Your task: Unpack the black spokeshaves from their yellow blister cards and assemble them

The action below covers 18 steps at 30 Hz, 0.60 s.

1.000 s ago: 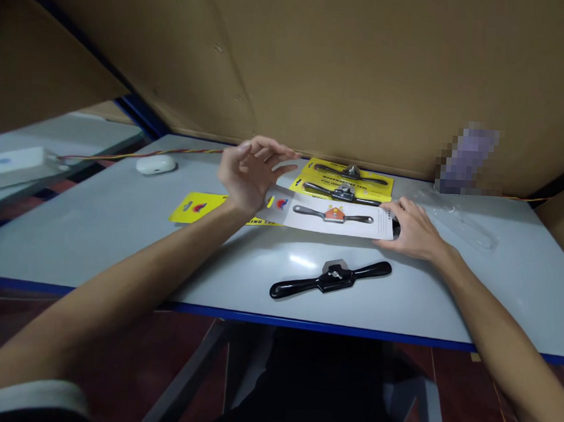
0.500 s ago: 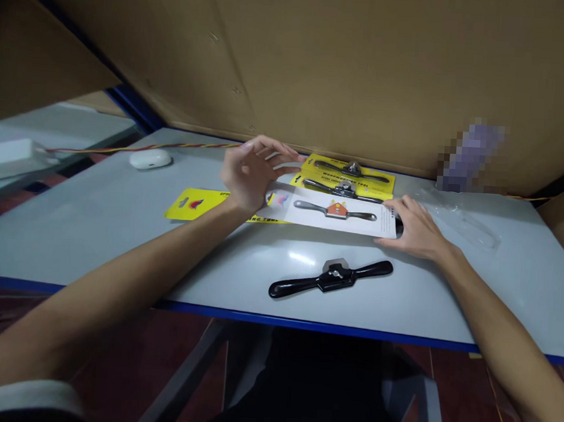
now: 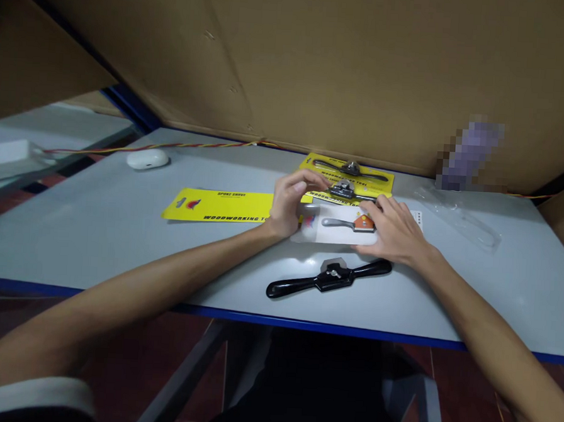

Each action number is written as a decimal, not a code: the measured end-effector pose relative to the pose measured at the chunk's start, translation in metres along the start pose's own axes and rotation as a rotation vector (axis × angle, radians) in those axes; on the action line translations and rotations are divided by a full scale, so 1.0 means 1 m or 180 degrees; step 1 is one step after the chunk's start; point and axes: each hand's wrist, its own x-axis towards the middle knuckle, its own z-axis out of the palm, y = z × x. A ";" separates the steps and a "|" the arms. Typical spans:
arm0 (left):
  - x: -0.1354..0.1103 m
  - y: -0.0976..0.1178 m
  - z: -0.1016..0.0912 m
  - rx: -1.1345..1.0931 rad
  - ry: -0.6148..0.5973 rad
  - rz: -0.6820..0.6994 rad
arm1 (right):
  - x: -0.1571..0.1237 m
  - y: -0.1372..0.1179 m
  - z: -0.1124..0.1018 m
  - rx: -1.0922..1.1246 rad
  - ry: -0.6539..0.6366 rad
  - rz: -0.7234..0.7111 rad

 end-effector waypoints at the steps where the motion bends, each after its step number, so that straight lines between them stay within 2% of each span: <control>1: -0.001 -0.001 0.001 0.0120 0.0034 0.0041 | 0.000 -0.002 0.000 -0.0060 0.0027 -0.0035; 4: -0.004 0.001 0.000 0.0451 0.0074 0.0140 | -0.001 -0.006 0.001 -0.0154 0.0091 -0.0070; 8: 0.000 0.008 -0.006 0.0673 -0.0250 0.0403 | -0.004 -0.006 0.000 -0.0219 0.0188 -0.0112; 12: 0.013 0.007 -0.029 0.1310 -0.0297 0.0682 | -0.003 -0.006 -0.007 -0.0449 0.0381 -0.0130; 13: 0.017 0.005 -0.038 0.1617 -0.0282 0.0618 | -0.002 -0.007 -0.009 -0.0532 0.0434 -0.0098; 15: 0.024 0.000 -0.059 0.2264 -0.0535 0.0340 | -0.001 -0.009 -0.012 -0.0686 0.0465 -0.0052; 17: 0.031 -0.005 -0.078 0.2734 -0.0843 -0.0065 | -0.001 -0.012 -0.012 -0.0810 0.0338 -0.0068; 18: 0.033 -0.007 -0.086 0.2834 -0.0844 -0.0198 | -0.002 -0.013 -0.012 -0.0851 0.0233 -0.0083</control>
